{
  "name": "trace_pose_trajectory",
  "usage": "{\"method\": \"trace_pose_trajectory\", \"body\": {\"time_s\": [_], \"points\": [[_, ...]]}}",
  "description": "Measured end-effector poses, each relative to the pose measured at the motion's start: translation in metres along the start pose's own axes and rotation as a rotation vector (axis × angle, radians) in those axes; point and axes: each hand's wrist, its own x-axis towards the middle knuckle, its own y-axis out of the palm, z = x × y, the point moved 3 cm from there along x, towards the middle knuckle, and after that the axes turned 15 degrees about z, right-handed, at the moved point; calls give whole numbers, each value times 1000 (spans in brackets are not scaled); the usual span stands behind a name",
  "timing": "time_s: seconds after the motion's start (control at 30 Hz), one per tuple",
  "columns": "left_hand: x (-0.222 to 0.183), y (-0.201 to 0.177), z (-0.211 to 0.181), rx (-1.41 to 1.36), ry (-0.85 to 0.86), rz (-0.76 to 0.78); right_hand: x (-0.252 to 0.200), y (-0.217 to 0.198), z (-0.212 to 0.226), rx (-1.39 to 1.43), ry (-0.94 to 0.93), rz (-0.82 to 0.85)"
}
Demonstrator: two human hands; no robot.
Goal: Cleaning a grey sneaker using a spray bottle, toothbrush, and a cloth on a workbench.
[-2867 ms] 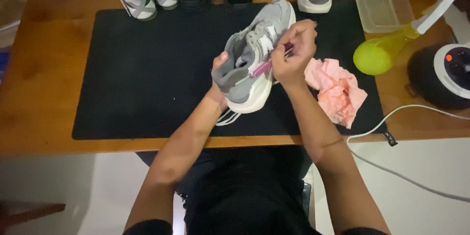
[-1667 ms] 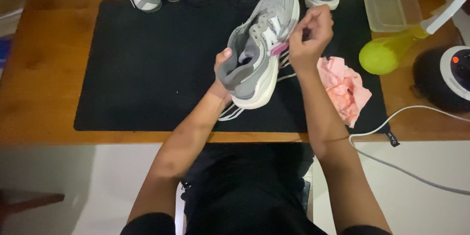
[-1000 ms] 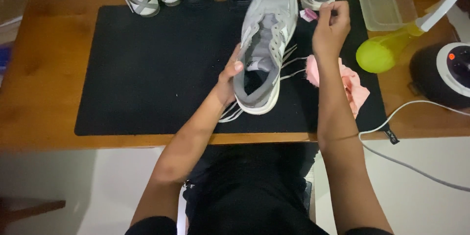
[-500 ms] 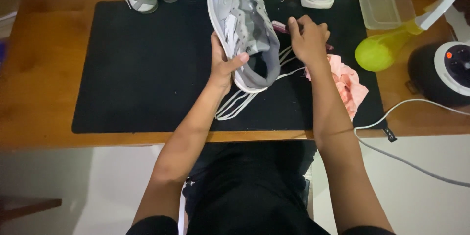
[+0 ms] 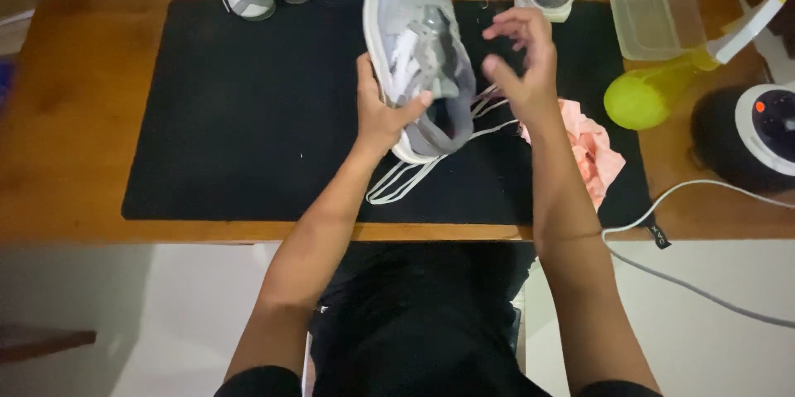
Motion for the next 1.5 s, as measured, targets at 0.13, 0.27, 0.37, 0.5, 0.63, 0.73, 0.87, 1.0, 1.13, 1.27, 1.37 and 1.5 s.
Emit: {"method": "trace_pose_trajectory", "body": {"time_s": [0.13, 0.27, 0.37, 0.5, 0.63, 0.73, 0.87, 1.0, 1.13, 1.27, 1.37, 1.5], "points": [[-5, 8, -3, 267, -178, -35, 5, 8, 41, -151, -122, 243], [-6, 8, -7, 320, -178, 33, 4, 10, 35, -211, 23, 299], [-3, 5, 3, 297, -159, 35, 0, -1, 36, -330, -252, 121], [0, 3, 6, 331, -138, 77, -2, -14, 24, -145, -187, -190], [2, 20, -26, 259, 8, 397, -9, -38, -42, 243, -55, -574], [-4, 37, -28, 214, -14, 496, -15, -36, -81, 515, 54, -587], [-2, 32, -13, 153, 46, 493, -15, -29, -112, 796, 226, -629], [-6, 22, 20, -104, -96, 454, -10, -19, -83, 884, 199, -404], [-7, 18, 23, -405, -327, 350, -11, -21, -64, 623, -26, -220], [-7, 9, 52, -568, -361, 213, -7, -29, -40, 460, -4, -139], [-6, 11, 39, -755, -307, 220, -10, -36, -40, 248, 150, -255], [-2, 13, 9, -1003, -186, 196, -25, -57, -28, -306, 146, -740]]}}
